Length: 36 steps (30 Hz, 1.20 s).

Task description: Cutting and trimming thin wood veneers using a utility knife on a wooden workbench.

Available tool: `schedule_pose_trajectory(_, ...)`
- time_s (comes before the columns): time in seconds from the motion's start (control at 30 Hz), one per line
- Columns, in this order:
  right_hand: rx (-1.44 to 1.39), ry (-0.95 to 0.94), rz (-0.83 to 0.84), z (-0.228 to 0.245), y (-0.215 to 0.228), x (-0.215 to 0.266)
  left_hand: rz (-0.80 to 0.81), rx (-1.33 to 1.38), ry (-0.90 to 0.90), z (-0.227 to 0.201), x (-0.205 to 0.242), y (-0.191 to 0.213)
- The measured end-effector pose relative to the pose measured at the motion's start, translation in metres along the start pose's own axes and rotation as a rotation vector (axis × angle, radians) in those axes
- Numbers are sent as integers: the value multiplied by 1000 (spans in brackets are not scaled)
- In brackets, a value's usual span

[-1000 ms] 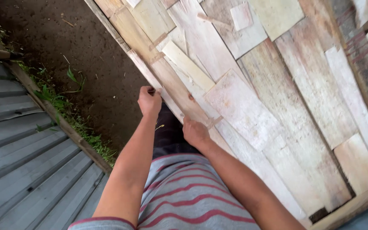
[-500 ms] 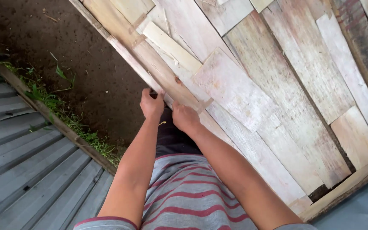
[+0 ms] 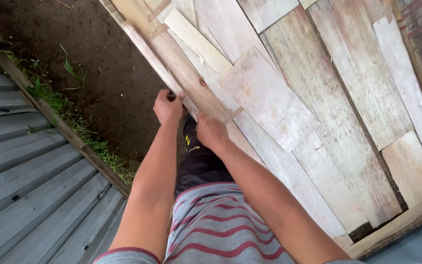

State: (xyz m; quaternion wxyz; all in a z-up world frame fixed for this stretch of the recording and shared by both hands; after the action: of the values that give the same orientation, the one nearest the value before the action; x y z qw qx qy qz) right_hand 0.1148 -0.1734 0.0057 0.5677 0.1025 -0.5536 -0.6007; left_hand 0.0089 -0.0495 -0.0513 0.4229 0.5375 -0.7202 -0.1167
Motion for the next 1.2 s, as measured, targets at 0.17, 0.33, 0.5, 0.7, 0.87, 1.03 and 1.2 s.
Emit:
schedule_pose_trajectory(0.17, 7, 1, -4, -4, -2, 9, 54, 111, 68, -28, 19, 20)
schedule_pose_trajectory(0.33, 19, 5, -3, -7, -3, 21, 78, 220, 120, -23, 20, 19)
schedule_pose_trajectory(0.5, 84, 17, -7, -15, -11, 20, 63, 251, 94, -22, 15, 16)
schedule_pose_trajectory(0.7, 73, -7, 47, -32, -27, 24, 43, 304, 97, -24, 18, 19)
schedule_pose_trajectory(0.87, 50, -26, 70, -38, -31, 31, 46, 306, 86, -26, 21, 21)
schedule_pose_trajectory(1.03, 51, -44, 71, -42, -33, 35, 47, 294, 51, -31, 23, 23)
schedule_pose_trajectory(1.2, 72, -38, 89, -42, -28, 43, 35, 311, 62, -26, 19, 20)
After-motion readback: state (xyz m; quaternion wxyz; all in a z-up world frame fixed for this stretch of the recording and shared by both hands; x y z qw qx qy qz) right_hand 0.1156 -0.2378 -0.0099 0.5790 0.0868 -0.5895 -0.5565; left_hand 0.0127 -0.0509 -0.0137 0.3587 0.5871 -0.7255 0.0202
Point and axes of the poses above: each hand's wrist, its own x-axis away from the middle knuckle, its own y-axis out of the back of the hand, z = x × y, the point moved 7 cm from there along -x, towards the middle knuckle, and after that the axes turned 7 degrees about -y, right-handed, at the moved point
